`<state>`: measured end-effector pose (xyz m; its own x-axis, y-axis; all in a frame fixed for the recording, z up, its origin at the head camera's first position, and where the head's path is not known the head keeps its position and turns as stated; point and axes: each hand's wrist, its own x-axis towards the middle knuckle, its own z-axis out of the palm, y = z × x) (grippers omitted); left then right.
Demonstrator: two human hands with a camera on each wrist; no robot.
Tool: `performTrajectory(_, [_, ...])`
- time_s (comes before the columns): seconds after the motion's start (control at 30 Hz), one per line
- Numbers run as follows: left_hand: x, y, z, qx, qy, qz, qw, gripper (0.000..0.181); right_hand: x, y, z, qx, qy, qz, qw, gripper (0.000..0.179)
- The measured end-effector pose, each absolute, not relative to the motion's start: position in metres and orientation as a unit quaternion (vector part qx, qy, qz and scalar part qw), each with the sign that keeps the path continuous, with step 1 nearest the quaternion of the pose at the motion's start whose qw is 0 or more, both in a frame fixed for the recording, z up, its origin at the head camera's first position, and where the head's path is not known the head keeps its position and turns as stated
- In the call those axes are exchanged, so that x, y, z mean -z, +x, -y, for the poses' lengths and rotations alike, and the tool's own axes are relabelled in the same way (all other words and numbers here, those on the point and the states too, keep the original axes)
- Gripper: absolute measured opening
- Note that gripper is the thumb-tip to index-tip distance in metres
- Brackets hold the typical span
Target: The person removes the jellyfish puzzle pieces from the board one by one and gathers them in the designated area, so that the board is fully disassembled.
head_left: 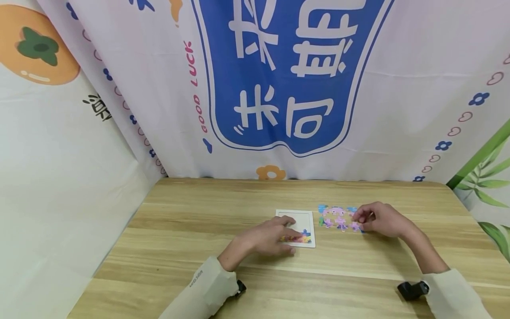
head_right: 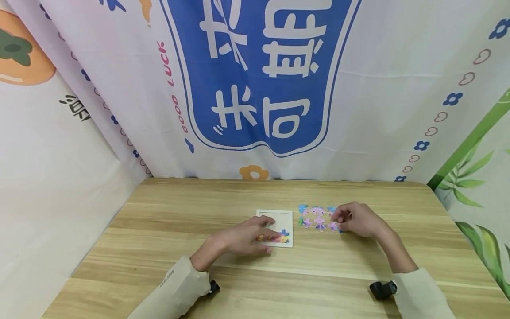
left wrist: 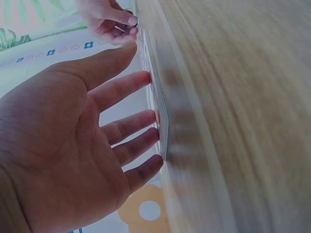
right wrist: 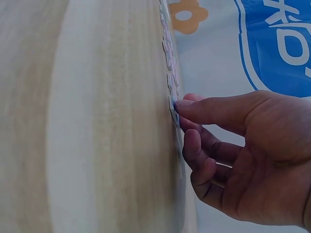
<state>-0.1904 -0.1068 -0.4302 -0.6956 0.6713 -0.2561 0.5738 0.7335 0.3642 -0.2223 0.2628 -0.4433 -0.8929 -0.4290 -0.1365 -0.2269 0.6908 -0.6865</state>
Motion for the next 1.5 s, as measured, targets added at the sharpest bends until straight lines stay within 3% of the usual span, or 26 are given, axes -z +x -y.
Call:
performTrajectory(0.67, [0.429,-0.19,0.107,-0.12,0.348,-0.912,0.18,0.05,0.439,-0.222,-0.25,0.327,-0.187,-0.92,0.11,0.012])
performTrajectory(1.5, [0.43,-0.188,0.139,-0.133,0.343,-0.918,0.145,0.046,0.429,-0.224,-0.158,0.346,-0.252,-0.895,0.127,0.012])
